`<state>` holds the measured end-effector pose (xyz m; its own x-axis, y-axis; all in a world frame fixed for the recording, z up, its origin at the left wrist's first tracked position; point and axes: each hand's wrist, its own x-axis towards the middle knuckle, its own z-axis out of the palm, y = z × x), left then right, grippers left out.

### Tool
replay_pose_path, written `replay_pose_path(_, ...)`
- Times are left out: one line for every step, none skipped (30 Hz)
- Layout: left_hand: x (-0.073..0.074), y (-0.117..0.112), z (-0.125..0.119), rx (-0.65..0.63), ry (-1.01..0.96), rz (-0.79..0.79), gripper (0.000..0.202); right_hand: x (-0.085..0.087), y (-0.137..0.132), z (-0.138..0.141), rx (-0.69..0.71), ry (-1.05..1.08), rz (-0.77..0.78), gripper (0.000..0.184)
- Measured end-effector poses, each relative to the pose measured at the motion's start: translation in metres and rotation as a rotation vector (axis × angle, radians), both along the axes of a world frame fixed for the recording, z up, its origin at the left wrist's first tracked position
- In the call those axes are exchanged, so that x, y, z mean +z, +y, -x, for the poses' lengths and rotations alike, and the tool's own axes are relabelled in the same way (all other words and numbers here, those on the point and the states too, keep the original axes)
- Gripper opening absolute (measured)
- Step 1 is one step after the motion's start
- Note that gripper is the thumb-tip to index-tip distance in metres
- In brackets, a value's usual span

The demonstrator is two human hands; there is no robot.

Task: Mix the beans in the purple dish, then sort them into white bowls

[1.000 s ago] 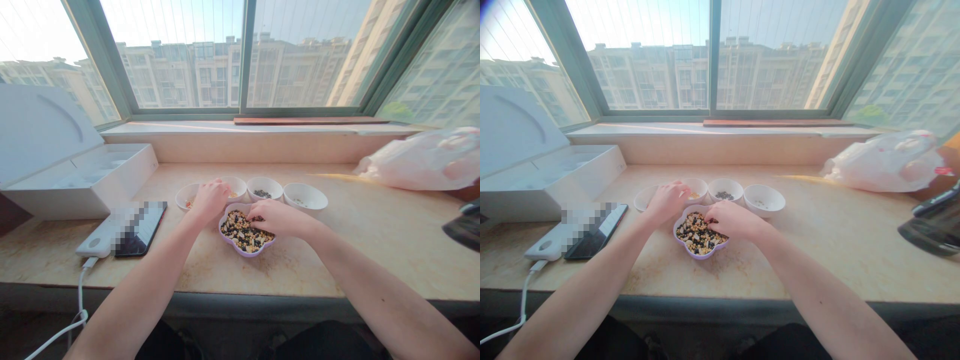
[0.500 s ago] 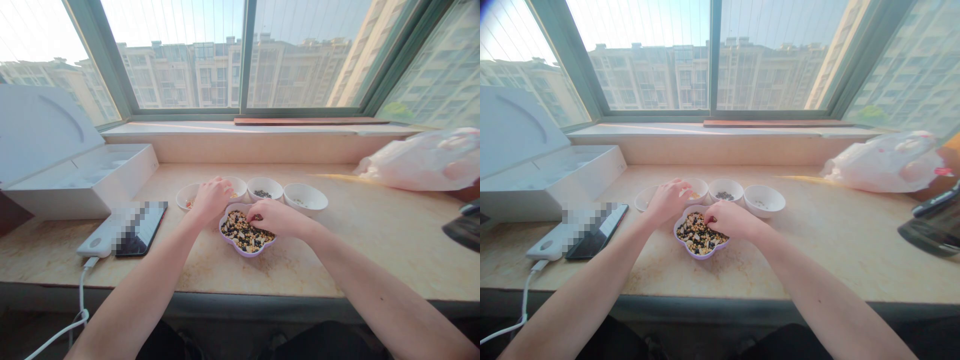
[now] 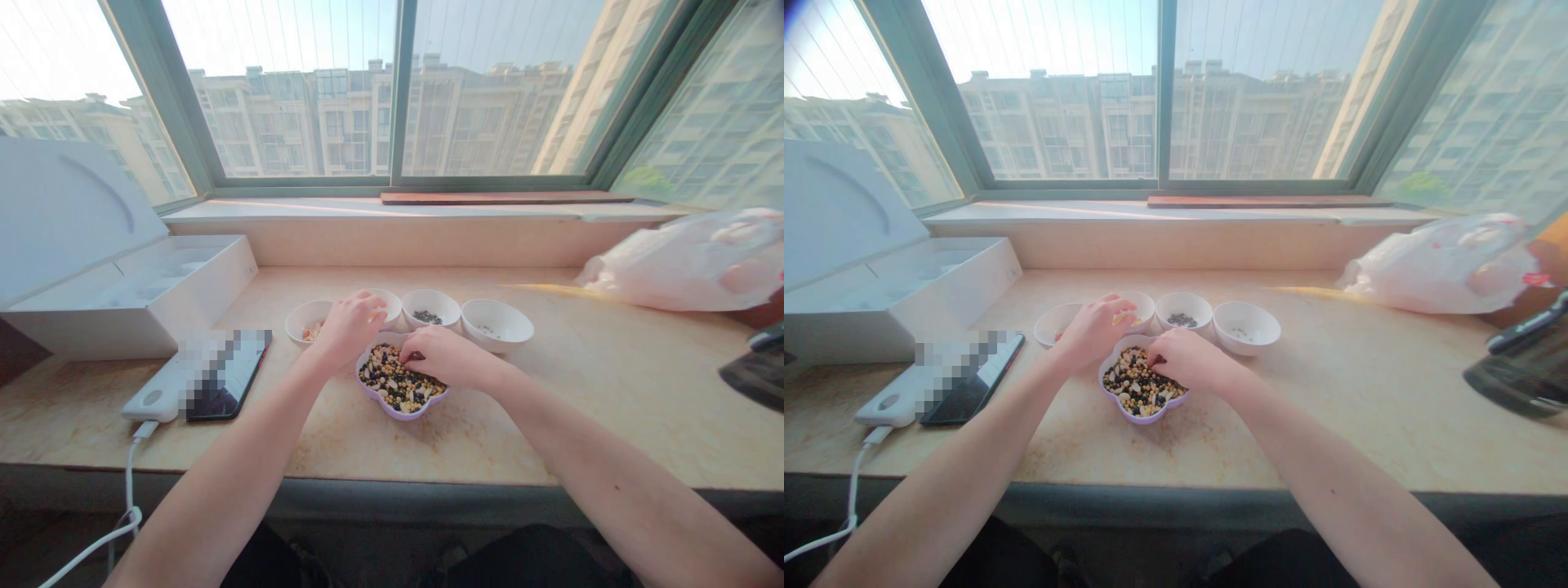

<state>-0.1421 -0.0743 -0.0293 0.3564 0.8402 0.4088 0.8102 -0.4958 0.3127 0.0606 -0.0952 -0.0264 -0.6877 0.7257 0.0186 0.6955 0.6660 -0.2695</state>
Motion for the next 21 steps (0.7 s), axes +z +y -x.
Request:
replay_pose_path(0.0, 0.0, 0.0, -0.004, -0.006, 0.001, 0.026, 0.0, 0.0, 0.0, -0.003, 0.002, -0.003, 0.024)
replay_pose_path(0.001, -0.001, 0.0, -0.008, -0.012, 0.001, 0.025, 0.0, 0.0, 0.0, -0.007, 0.005, -0.005, 0.024)
replay_pose_path(0.001, -0.001, 0.001, -0.013, -0.019, 0.0, 0.025, 0.0, -0.001, -0.001, -0.008, 0.012, -0.005, 0.024)
replay_pose_path(0.001, -0.001, 0.001, -0.02, -0.028, -0.001, 0.025, 0.0, -0.001, -0.001, -0.007, 0.024, -0.004, 0.025)
replay_pose_path(0.001, 0.0, 0.001, -0.029, -0.039, -0.003, 0.024, 0.0, 0.0, -0.002, -0.007, 0.045, -0.002, 0.024)
replay_pose_path(0.0, 0.0, 0.001, -0.043, -0.052, -0.004, 0.024, 0.001, 0.0, -0.003, -0.013, 0.074, 0.005, 0.024)
replay_pose_path(0.0, 0.0, 0.001, -0.06, -0.068, -0.005, 0.024, 0.001, 0.0, -0.004, -0.027, 0.115, 0.018, 0.022)
replay_pose_path(0.0, 0.0, 0.0, -0.079, -0.087, -0.006, 0.024, 0.002, 0.001, -0.005, -0.05, 0.17, 0.038, 0.019)
replay_pose_path(0.001, 0.0, -0.001, -0.099, -0.109, -0.006, 0.024, 0.002, 0.001, -0.006, -0.08, 0.242, 0.064, 0.015)
replay_pose_path(0.001, -0.001, -0.002, -0.124, -0.133, -0.003, 0.023, 0.003, 0.002, -0.007, -0.112, 0.333, 0.099, 0.01)
replay_pose_path(0.002, -0.001, -0.003, -0.157, -0.158, 0.004, 0.022, 0.004, 0.002, -0.008, -0.139, 0.44, 0.144, 0.009)
replay_pose_path(0.003, -0.002, -0.004, -0.195, -0.181, 0.013, 0.021, 0.005, 0.003, -0.009, -0.159, 0.553, 0.199, 0.013)
replay_pose_path(0.004, -0.003, -0.005, -0.233, -0.2, 0.023, 0.021, 0.006, 0.004, -0.009, -0.176, 0.662, 0.262, 0.02)
replay_pose_path(0.005, -0.004, -0.006, -0.269, -0.213, 0.032, 0.021, 0.007, 0.005, -0.01, -0.192, 0.757, 0.33, 0.027)
replay_pose_path(0.005, -0.005, -0.007, -0.301, -0.221, 0.039, 0.022, 0.007, 0.007, -0.01, -0.208, 0.831, 0.399, 0.034)
replay_pose_path(0.006, -0.006, -0.007, -0.328, -0.228, 0.044, 0.023, 0.008, 0.008, -0.01, -0.223, 0.883, 0.463, 0.04)
replay_pose_path(0.006, -0.006, -0.008, -0.349, -0.235, 0.047, 0.023, 0.008, 0.009, -0.011, -0.236, 0.921, 0.517, 0.045)
replay_pose_path(0.006, -0.006, -0.008, -0.366, -0.246, 0.049, 0.023, 0.008, 0.009, -0.011, -0.244, 0.95, 0.563, 0.049)
replay_pose_path(0.005, -0.006, -0.008, -0.382, -0.26, 0.05, 0.023, 0.008, 0.01, -0.011, -0.248, 0.975, 0.603, 0.052)
replay_pose_path(0.004, -0.005, -0.008, -0.398, -0.277, 0.049, 0.021, 0.008, 0.01, -0.012, -0.25, 0.997, 0.637, 0.053)
replay_pose_path(0.004, -0.005, -0.009, -0.412, -0.292, 0.046, 0.02, 0.008, 0.01, -0.012, -0.252, 1.018, 0.666, 0.054)
